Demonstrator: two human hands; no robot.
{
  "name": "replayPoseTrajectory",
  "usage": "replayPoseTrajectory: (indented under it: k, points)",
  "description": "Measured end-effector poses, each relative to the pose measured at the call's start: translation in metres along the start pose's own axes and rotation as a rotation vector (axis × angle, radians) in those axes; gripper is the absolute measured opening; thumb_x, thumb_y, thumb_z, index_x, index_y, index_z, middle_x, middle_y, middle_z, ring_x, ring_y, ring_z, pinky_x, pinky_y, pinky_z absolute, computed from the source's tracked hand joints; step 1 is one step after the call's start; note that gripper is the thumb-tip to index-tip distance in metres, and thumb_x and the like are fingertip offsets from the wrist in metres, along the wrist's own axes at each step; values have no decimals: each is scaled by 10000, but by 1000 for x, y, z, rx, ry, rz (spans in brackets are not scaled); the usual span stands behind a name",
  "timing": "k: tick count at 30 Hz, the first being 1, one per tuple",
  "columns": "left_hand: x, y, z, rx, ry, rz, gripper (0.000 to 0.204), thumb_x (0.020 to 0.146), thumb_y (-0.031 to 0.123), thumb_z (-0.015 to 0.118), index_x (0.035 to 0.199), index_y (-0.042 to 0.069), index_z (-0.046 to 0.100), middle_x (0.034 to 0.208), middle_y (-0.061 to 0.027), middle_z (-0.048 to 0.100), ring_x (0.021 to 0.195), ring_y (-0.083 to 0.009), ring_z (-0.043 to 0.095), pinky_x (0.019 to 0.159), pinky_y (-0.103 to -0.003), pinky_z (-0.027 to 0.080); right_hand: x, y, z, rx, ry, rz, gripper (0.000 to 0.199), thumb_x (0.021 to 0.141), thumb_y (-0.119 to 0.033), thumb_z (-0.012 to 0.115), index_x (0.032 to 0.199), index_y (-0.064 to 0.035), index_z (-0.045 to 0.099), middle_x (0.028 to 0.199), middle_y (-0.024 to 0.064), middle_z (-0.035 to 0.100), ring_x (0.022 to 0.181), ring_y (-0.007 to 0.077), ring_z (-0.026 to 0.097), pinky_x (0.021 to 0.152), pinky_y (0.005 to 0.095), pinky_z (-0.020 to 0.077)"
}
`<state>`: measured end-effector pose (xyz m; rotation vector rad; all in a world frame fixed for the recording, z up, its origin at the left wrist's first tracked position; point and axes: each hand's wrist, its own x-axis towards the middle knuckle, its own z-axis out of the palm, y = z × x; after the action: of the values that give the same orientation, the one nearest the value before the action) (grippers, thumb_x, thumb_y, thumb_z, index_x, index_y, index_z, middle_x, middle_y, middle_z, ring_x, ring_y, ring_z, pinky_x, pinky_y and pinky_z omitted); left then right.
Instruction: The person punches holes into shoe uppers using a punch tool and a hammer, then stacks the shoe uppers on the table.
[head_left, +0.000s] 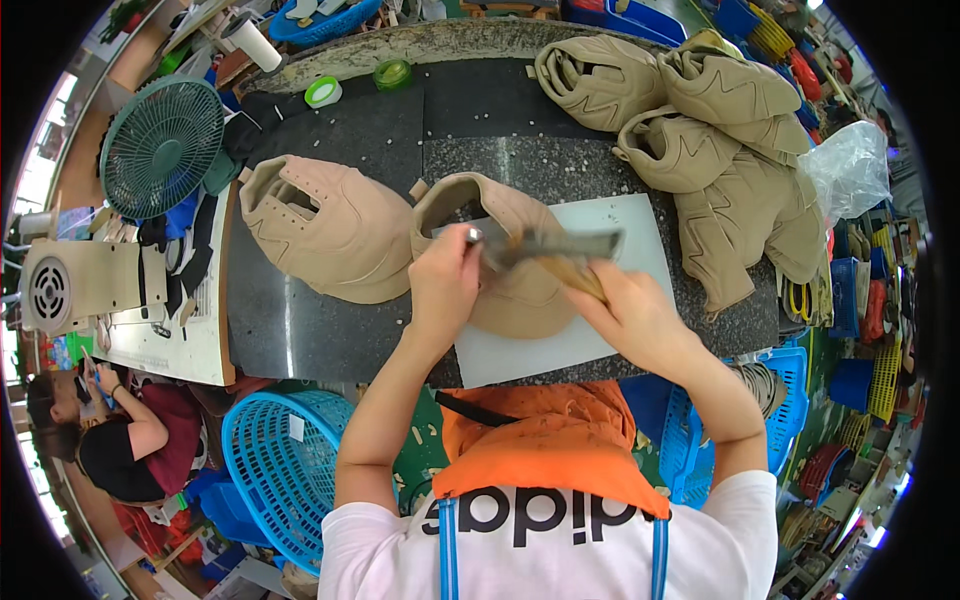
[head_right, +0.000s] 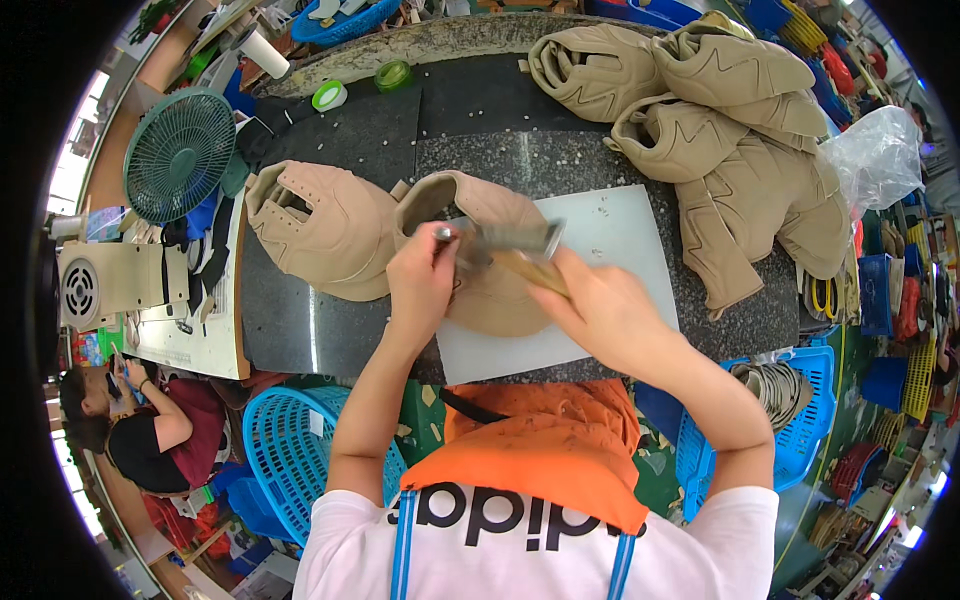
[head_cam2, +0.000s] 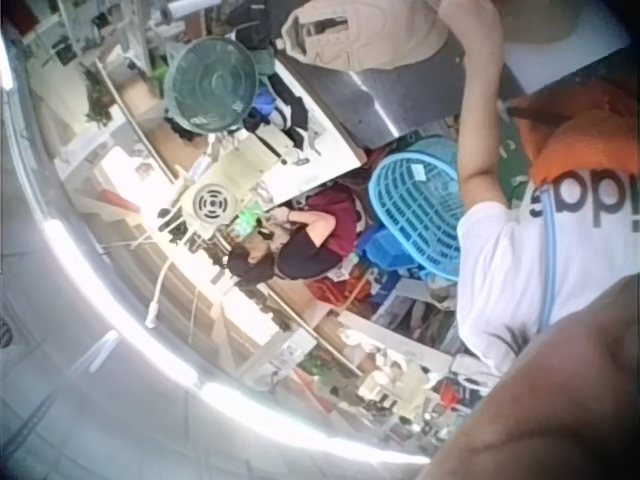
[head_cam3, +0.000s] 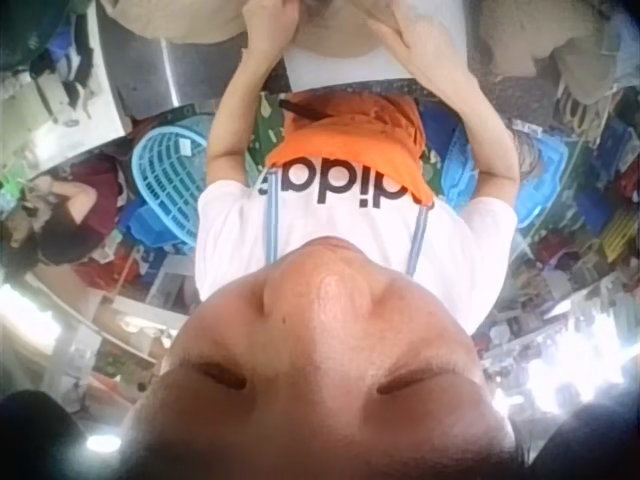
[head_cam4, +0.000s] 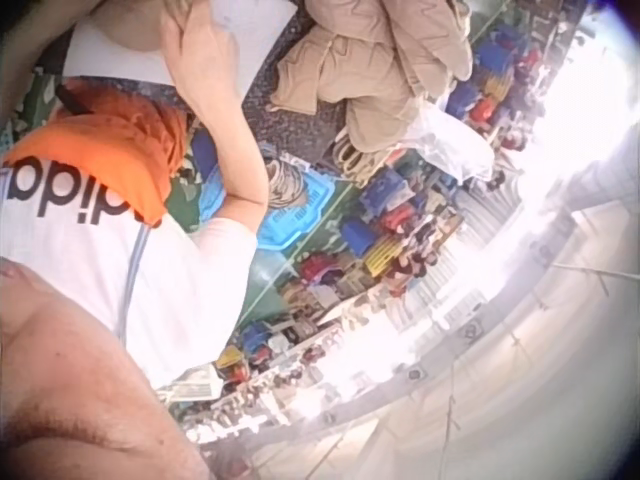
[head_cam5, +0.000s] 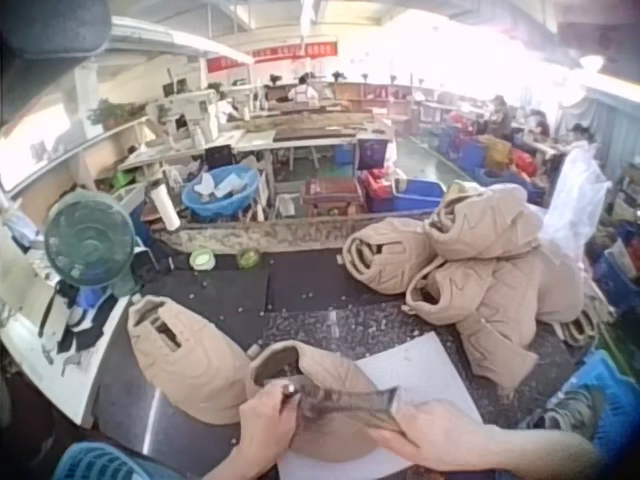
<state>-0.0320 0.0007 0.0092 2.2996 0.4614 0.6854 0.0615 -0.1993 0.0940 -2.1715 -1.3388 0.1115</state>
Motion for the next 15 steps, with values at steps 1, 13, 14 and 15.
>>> replayPoseTrajectory:
  k: [1,13,14,15]
  points:
    - [7,-3,6,0,19,-7,75,854,-6,538,919,-2,574,815,-34,644,740,-119,616,678,-239,495,-10,12,1,-106,-274,171,223,851,-238,589,884,-28,520,597,175,569,559,392,568,517,438,446]
    - [-3,1,3,36,-65,148,129,811,-7,569,936,25,557,762,-53,645,744,-129,640,658,-303,502,9,-3,-5,83,-177,224,210,862,-186,547,884,21,519,609,204,515,547,353,522,529,395,414]
    - [-4,-4,3,-4,-59,88,95,845,3,538,939,20,548,788,-63,642,759,-134,636,667,-284,516,-6,5,4,110,-185,135,257,864,-227,561,932,-1,459,627,206,570,603,408,565,524,478,431]
    - [3,-5,7,-4,-46,84,95,845,3,538,939,20,548,788,-63,642,759,-134,636,667,-284,516,-17,18,9,105,-189,124,257,864,-227,561,932,-1,459,627,206,570,603,408,565,524,478,431]
